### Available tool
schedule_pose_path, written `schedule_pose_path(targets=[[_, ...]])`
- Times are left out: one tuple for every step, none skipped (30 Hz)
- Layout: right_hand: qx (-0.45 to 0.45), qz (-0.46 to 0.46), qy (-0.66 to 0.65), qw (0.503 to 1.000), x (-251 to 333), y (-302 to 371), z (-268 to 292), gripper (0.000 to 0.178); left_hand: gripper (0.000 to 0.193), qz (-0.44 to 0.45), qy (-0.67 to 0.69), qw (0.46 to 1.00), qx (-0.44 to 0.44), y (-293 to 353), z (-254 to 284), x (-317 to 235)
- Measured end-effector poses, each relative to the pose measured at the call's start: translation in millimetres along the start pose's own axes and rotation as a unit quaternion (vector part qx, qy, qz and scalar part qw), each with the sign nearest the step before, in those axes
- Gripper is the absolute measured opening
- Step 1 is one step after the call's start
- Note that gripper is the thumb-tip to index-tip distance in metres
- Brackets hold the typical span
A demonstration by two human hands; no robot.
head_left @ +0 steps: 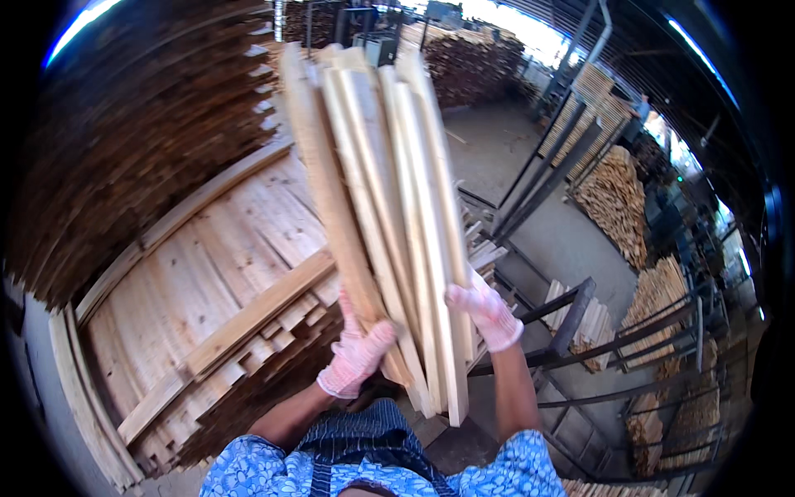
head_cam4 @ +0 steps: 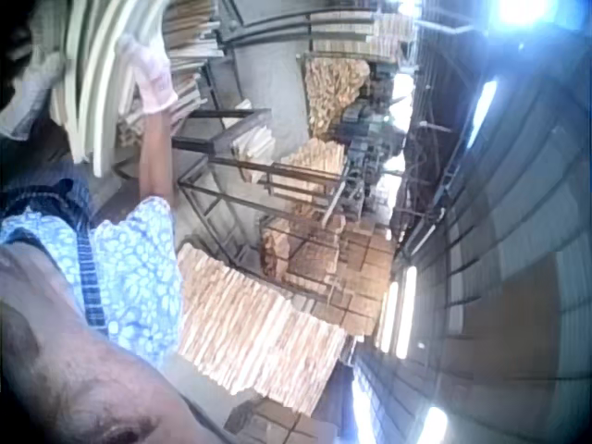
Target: The person repeatedly picks up stacks of wooden planks from a pile and places them onto a metal rack. The person wears pink gloves and a blue floral shirt while performing this repetitive task in a warehouse setting.
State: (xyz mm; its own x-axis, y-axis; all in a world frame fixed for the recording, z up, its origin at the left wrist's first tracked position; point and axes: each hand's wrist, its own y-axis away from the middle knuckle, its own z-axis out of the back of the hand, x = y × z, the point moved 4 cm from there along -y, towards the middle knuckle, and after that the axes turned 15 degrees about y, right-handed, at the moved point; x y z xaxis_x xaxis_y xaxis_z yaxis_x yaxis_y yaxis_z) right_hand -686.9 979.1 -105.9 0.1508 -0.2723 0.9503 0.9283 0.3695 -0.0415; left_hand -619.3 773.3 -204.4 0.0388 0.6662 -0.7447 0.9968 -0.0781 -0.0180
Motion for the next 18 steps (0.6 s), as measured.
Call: schedule_pose_path(targets=[[0.059,0.008,-0.026,0.998,13.5,-19.6,-19.7,0.092,0.127,-0.019,-0.019,0.999,-0.045,7.5,13.2,-16.6],[0.113,0.024,-0.042,0.992,28.4,-41.2,-47.3,0.094,0.127,-0.042,-0.033,0.994,-0.097,17.1,27.4,-37.8],[0.155,0.036,-0.050,0.986,46.1,-55.7,-67.0,0.095,0.127,-0.058,-0.041,0.988,-0.139,24.6,35.8,-60.6],[0.188,0.056,-0.045,0.980,51.3,-74.6,-84.3,0.097,0.128,-0.090,-0.022,0.981,-0.169,28.5,36.0,-83.7],[0.227,0.073,-0.039,0.970,39.4,-101.4,-101.2,0.099,0.129,-0.096,-0.033,0.979,-0.179,24.7,42.8,-98.4],[0.276,0.094,-0.039,0.956,36.6,-128.9,-125.6,0.101,0.130,-0.109,-0.049,0.973,-0.198,23.2,55.4,-121.5],[0.258,0.095,0.045,0.960,50.9,-145.3,-144.1,0.105,0.128,-0.065,-0.176,0.951,-0.245,20.7,69.9,-149.2],[0.236,0.096,0.128,0.958,66.6,-155.5,-162.6,0.110,0.125,-0.073,-0.297,0.907,-0.291,20.0,94.1,-168.0],[0.200,0.107,0.220,0.949,66.3,-176.4,-191.4,0.116,0.123,-0.069,-0.412,0.841,-0.343,20.8,117.9,-187.0],[0.153,0.113,0.316,0.929,60.9,-195.3,-210.7,0.122,0.121,-0.037,-0.436,0.814,-0.382,18.2,111.4,-194.0],[0.176,0.070,0.434,0.881,68.7,-195.0,-229.7,0.129,0.119,-0.002,-0.456,0.781,-0.427,21.7,108.9,-205.0],[0.222,0.030,0.455,0.862,81.6,-196.5,-236.3,0.128,0.120,0.008,-0.467,0.765,-0.442,25.6,117.4,-205.5],[0.221,0.029,0.449,0.865,81.8,-198.4,-240.6,0.128,0.121,0.017,-0.477,0.751,-0.456,28.2,131.9,-202.9],[0.219,0.028,0.444,0.868,80.4,-201.1,-243.2,0.128,0.122,0.026,-0.487,0.737,-0.469,28.8,145.4,-201.7],[0.215,0.032,0.435,0.874,75.2,-202.7,-242.8,0.128,0.124,0.026,-0.473,0.749,-0.464,32.8,149.0,-199.7],[0.211,0.035,0.427,0.879,70.2,-204.0,-238.6,0.128,0.126,0.022,-0.460,0.761,-0.458,33.1,152.0,-200.5],[0.208,0.040,0.418,0.884,63.2,-206.4,-232.9,0.129,0.126,0.010,-0.431,0.784,-0.447,35.6,153.9,-201.4],[0.200,0.051,0.392,0.896,44.9,-214.7,-221.8,0.132,0.126,-0.006,-0.401,0.806,-0.436,37.8,153.7,-203.2]])
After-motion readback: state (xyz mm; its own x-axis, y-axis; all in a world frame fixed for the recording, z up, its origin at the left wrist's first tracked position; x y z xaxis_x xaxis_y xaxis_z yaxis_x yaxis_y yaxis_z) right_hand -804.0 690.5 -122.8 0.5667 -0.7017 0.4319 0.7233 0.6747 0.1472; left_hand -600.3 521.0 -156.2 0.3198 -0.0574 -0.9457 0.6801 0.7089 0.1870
